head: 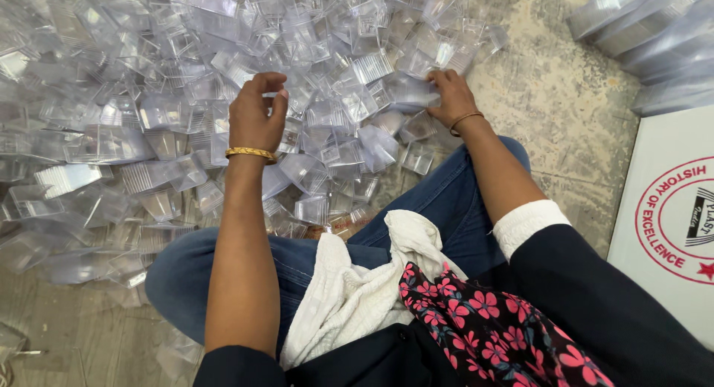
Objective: The person sits on the floor surrounded by a large pile of clear plastic cups. They pick up cups one at a time, separate them from the pile, and nest them together into stacks, setting completed stacks aside.
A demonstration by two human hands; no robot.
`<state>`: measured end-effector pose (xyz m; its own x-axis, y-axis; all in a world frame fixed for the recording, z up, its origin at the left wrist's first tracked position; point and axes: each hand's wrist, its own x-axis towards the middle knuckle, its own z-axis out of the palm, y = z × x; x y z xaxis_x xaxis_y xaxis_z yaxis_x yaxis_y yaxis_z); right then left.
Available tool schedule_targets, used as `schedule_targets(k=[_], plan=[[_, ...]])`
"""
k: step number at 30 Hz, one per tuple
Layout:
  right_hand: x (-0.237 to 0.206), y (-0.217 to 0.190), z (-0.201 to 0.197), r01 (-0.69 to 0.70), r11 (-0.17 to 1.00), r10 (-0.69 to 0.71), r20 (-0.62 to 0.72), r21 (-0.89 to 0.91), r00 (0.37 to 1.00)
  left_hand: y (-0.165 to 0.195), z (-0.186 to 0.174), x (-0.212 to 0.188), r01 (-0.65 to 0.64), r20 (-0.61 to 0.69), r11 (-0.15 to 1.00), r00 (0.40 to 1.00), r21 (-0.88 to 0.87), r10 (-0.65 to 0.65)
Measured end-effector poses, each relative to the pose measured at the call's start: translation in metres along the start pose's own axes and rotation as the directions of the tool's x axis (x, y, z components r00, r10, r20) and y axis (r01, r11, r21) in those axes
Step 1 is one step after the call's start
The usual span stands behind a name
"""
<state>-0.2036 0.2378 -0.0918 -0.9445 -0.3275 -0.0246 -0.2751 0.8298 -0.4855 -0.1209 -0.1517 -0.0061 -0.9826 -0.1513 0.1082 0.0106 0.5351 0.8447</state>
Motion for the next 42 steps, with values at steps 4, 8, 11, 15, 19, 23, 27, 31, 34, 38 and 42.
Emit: schedule_targets(k=[4,8,11,15,19,23,27,31,34,38,42], plan=[[-0.01,0.007,-0.007,-0.117,0.943,0.094,0.087,0.312,0.992,0.003,0.006,-0.006,-0.005,0.014,1.0,1.0,-0.026,0.005],[-0.032,-0.014,-0.014,-0.255,0.604,0.106,0.241,0.756,0.965,0.018,0.024,-0.013,-0.016,0.096,0.99,0.995,-0.138,0.03],[-0.051,-0.048,-0.011,-0.237,0.539,0.002,0.28,0.808,0.96,0.034,0.042,-0.021,0.135,0.237,0.959,0.969,-0.25,-0.075],[-0.07,-0.092,0.001,-0.349,0.363,-0.09,0.405,0.864,0.91,0.048,0.049,-0.032,0.357,0.414,0.797,0.898,-0.486,-0.15],[-0.08,-0.115,0.004,-0.398,0.239,-0.073,0.425,0.886,0.902,0.049,0.045,-0.033,0.459,0.513,0.671,0.848,-0.582,-0.135],[-0.081,-0.124,0.001,-0.383,0.157,-0.021,0.391,0.91,0.92,0.047,0.044,-0.029,0.456,0.522,0.65,0.847,-0.608,-0.106],[-0.082,-0.127,0.0,-0.326,0.138,0.075,0.318,0.935,0.945,0.047,0.045,-0.028,0.418,0.474,0.638,0.876,-0.647,-0.093],[-0.084,-0.13,0.001,-0.29,0.085,0.049,0.286,0.953,0.957,0.046,0.042,-0.027,0.447,0.455,0.629,0.876,-0.637,-0.161],[-0.086,-0.134,-0.001,-0.259,0.104,0.056,0.254,0.96,0.965,0.045,0.043,-0.026,0.433,0.453,0.586,0.883,-0.684,-0.124],[-0.087,-0.145,-0.008,-0.202,0.243,0.021,0.203,0.949,0.979,0.043,0.046,-0.026,0.367,0.431,0.542,0.902,-0.756,-0.011],[-0.086,-0.157,-0.015,-0.149,0.394,-0.028,0.174,0.907,0.984,0.042,0.05,-0.028,0.441,0.469,0.549,0.878,-0.71,-0.099]])
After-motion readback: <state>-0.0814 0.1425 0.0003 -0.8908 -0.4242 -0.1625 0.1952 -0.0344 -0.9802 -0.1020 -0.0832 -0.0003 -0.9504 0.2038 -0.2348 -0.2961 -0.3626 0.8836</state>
